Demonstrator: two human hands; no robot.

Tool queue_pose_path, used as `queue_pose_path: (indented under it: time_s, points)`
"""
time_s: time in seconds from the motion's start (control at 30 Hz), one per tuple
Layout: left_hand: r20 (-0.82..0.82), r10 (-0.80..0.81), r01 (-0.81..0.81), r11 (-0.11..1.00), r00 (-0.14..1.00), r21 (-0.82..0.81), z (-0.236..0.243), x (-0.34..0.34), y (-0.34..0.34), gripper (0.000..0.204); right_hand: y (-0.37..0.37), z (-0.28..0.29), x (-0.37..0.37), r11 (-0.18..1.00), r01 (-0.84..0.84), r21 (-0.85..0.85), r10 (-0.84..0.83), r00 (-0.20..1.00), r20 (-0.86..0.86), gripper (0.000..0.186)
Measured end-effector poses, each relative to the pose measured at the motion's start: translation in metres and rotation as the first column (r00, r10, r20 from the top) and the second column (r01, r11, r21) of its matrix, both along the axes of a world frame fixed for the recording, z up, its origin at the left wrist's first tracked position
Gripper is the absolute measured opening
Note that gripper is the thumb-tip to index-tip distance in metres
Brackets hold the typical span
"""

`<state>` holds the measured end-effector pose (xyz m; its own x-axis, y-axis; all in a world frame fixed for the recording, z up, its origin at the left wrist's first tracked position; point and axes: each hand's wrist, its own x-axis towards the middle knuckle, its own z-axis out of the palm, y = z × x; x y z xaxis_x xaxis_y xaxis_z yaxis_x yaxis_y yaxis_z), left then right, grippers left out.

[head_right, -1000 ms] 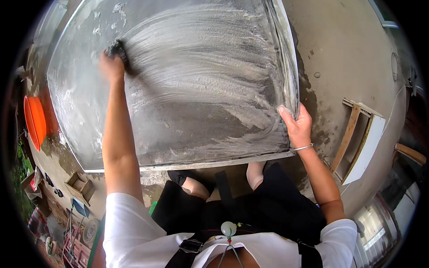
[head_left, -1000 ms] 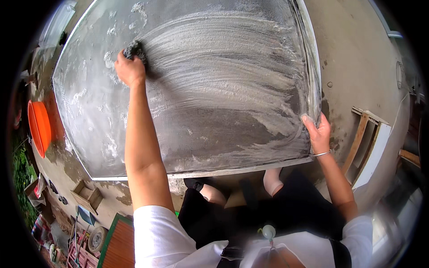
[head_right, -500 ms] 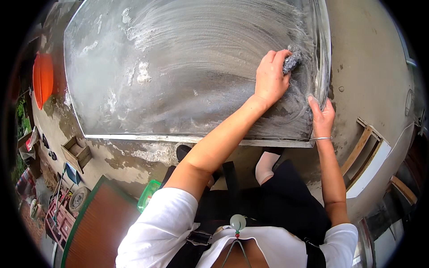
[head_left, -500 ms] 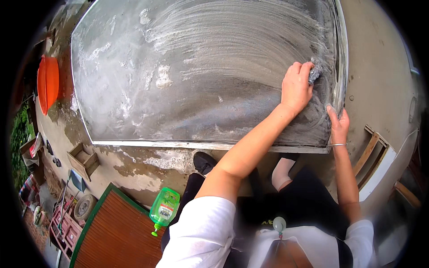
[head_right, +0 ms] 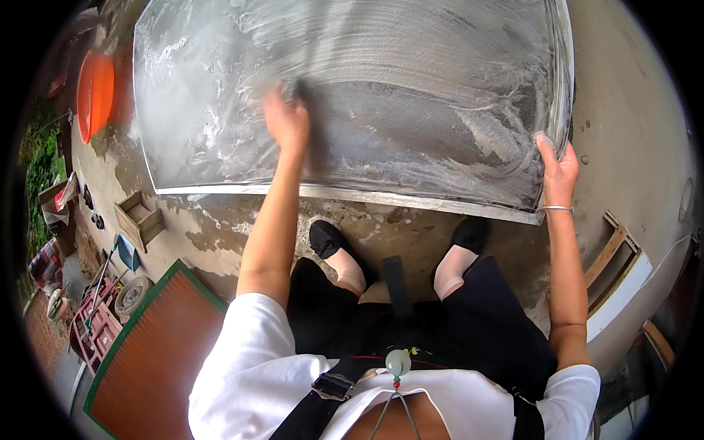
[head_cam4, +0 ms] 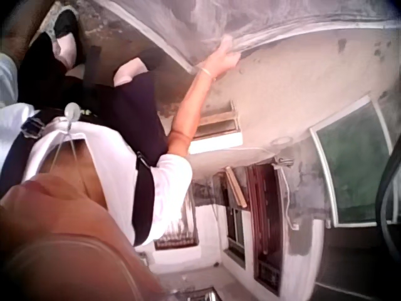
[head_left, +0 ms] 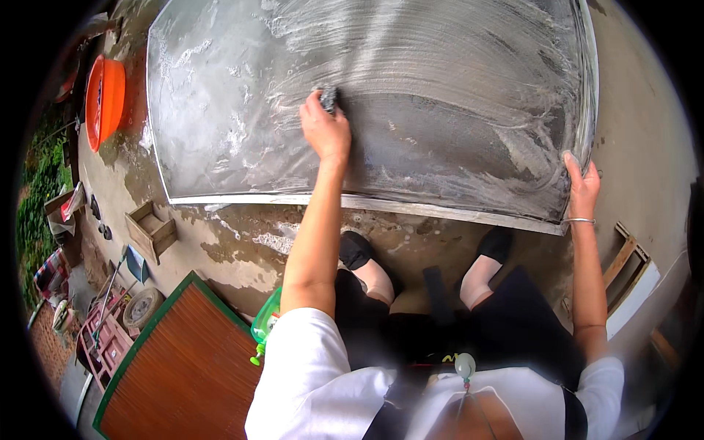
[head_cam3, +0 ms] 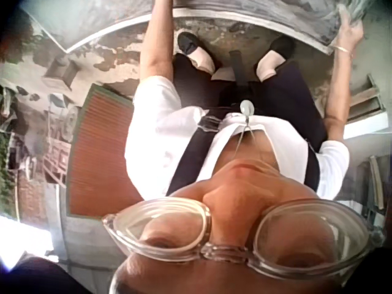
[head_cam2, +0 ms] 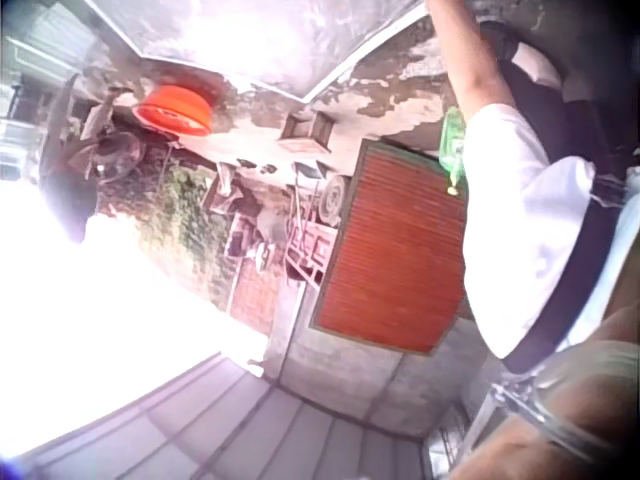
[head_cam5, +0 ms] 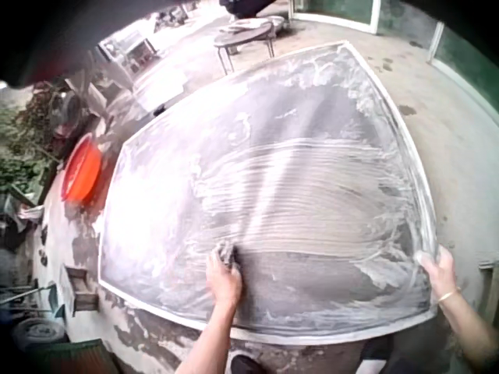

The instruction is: The person cleans a window screen using a cloth and soapy water. They apply soap to the mesh surface, scrub it with the cloth in circular and sweeping motions, and wipe the metal frame.

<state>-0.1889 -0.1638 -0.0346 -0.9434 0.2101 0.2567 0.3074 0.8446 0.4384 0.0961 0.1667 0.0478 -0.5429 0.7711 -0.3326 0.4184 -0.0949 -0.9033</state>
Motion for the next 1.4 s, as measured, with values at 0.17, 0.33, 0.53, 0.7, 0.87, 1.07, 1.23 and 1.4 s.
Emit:
queue_pose_path:
  time_s: [0.17,0.33,0.53,0.7,0.87,1.07,1.23,1.4]
  points:
    - [0.282,-0.552,0.270,0.714,0.784,0.647,0.061,0.145,0.173,0.043,0.015,-0.012,0.000,1.000,-0.010,0.027,0.009,0.999,0.034,0.029]
    - [0.228,-0.672,0.532,0.713,0.705,0.456,0.059,0.133,0.144,0.045,0.001,-0.009,0.009,0.999,0.028,-0.025,-0.026,0.996,0.088,0.030]
    - [0.274,-0.302,0.362,0.910,0.913,-0.202,0.039,0.013,-0.068,0.044,0.002,-0.009,0.007,1.000,-0.002,0.003,0.002,0.999,0.045,0.032]
    - [0.214,-0.038,0.098,0.957,0.976,-0.274,0.045,-0.003,-0.159,0.041,0.002,-0.008,-0.002,1.000,-0.014,-0.020,0.014,1.000,0.013,0.033]
    - [0.326,-0.557,0.465,0.825,0.764,0.322,0.045,0.103,0.002,0.038,0.000,-0.011,-0.001,1.000,-0.019,0.018,0.018,0.999,0.034,0.033]
    - [0.353,-0.830,0.707,0.554,0.431,0.439,0.066,0.109,0.043,0.037,0.011,-0.019,0.010,1.000,-0.013,0.006,0.012,0.998,0.063,0.034]
    - [0.601,-0.477,0.644,0.760,0.641,-0.084,0.060,0.013,-0.125,0.037,0.011,-0.017,0.008,0.999,-0.016,-0.030,0.018,0.998,0.058,0.034]
    - [0.550,-0.430,0.510,0.860,0.716,0.008,0.056,0.006,-0.151,0.035,0.009,-0.018,0.001,0.997,-0.011,-0.079,0.015,0.999,0.048,0.033]
